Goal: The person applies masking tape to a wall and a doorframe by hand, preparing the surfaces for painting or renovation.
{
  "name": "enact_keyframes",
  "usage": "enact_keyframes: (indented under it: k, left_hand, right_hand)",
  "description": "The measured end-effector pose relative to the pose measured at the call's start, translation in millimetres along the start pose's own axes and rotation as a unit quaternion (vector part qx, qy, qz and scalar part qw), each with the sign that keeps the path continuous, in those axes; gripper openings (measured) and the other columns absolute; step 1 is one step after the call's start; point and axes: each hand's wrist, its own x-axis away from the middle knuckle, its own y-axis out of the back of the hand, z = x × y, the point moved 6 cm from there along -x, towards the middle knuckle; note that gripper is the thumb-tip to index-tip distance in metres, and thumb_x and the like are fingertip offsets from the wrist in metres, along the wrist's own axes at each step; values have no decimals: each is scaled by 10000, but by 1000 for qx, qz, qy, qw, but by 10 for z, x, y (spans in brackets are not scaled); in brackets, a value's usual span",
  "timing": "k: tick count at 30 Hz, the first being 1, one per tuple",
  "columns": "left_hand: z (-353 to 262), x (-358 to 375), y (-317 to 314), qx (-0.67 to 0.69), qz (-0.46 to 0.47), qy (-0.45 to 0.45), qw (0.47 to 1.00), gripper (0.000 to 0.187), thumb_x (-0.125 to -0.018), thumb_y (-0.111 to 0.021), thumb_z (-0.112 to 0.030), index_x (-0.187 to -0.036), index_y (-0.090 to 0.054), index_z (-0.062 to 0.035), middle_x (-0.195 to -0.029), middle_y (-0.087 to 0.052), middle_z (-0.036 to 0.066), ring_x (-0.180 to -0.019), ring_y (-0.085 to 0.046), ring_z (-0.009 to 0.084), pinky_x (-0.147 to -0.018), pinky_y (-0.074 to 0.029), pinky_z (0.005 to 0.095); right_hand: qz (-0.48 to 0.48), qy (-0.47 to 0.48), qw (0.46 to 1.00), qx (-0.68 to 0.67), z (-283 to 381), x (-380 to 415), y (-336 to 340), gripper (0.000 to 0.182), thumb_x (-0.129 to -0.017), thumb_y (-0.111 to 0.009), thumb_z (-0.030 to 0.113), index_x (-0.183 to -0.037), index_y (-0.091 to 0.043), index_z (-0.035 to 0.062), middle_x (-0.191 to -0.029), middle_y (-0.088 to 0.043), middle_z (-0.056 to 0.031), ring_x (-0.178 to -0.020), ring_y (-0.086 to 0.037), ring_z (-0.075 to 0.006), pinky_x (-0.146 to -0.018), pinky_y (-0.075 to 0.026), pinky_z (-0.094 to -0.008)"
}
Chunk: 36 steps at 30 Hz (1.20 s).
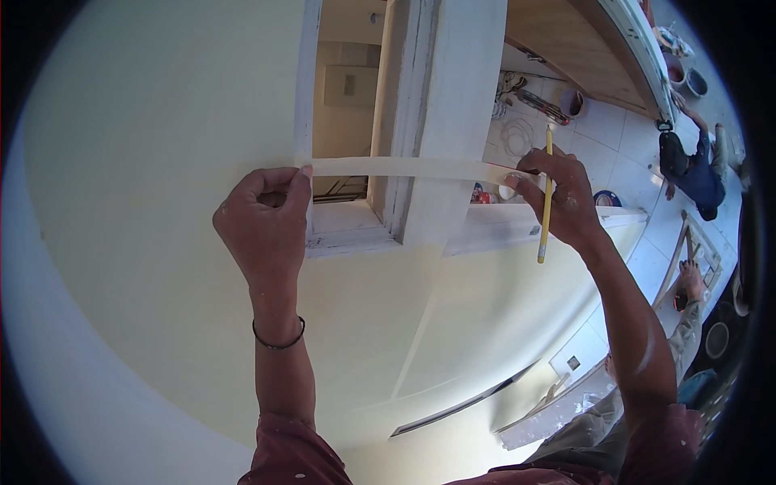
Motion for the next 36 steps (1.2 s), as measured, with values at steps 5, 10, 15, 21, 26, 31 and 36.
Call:
enact_keyframes:
  k: [5,10,15,21,26,31,36]
  left_hand:
    - [2,-14,-26,-15,-12,-12,1000,182,-836,-828,-129,-843,-759,40,-671,-722,56,-579,-645,81,-585,-490,228]
    - [-70,-5,-71,-20,-5,8,1000,176,-834,-828,-117,-828,-754,43,-669,-722,65,-570,-659,88,-585,-514,230]
    - [-104,36,-174,-23,5,15,1000,174,-835,-828,-118,-818,-756,40,-663,-723,69,-568,-674,94,-592,-528,230]
    - [-168,76,-319,-32,31,13,999,197,-840,-826,-149,-830,-756,34,-651,-722,78,-570,-692,110,-599,-523,226]
    - [-161,122,-474,-41,72,17,996,211,-857,-814,-152,-884,-746,46,-652,-721,89,-606,-722,125,-599,-542,234]
    - [-168,156,-647,19,91,16,996,201,-877,-797,-136,-885,-734,54,-714,-738,110,-633,-738,144,-587,-573,245]
    - [-165,143,-758,75,130,44,988,177,-887,-784,-117,-872,-731,51,-780,-755,128,-659,-744,159,-636,-594,262]
  right_hand:
    - [-37,24,998,40,-19,-18,-52,261,-880,-824,253,-860,-741,7,-670,-618,-103,-662,-527,-196,-608,-399,-400]
    - [-46,-7,999,25,-94,-23,-50,261,-876,-826,255,-866,-746,7,-675,-608,-107,-663,-521,-208,-609,-402,-407]
    - [-35,-19,998,49,-143,17,-28,269,-873,-827,267,-862,-743,11,-687,-604,-112,-639,-538,-210,-602,-419,-409]
    - [-46,-35,995,79,-237,78,-10,281,-878,-815,290,-859,-741,20,-644,-579,-108,-600,-541,-214,-593,-436,-408]
    - [-43,-46,992,111,-333,147,12,285,-878,-807,297,-848,-734,23,-632,-576,-110,-640,-545,-226,-610,-445,-424]
    - [-39,-74,991,108,-504,211,-3,281,-882,-800,291,-843,-726,22,-639,-571,-110,-659,-550,-236,-629,-442,-432]
    - [-45,-88,990,98,-643,265,30,269,-884,-794,280,-846,-722,23,-666,-568,-115,-667,-555,-248,-643,-441,-437]
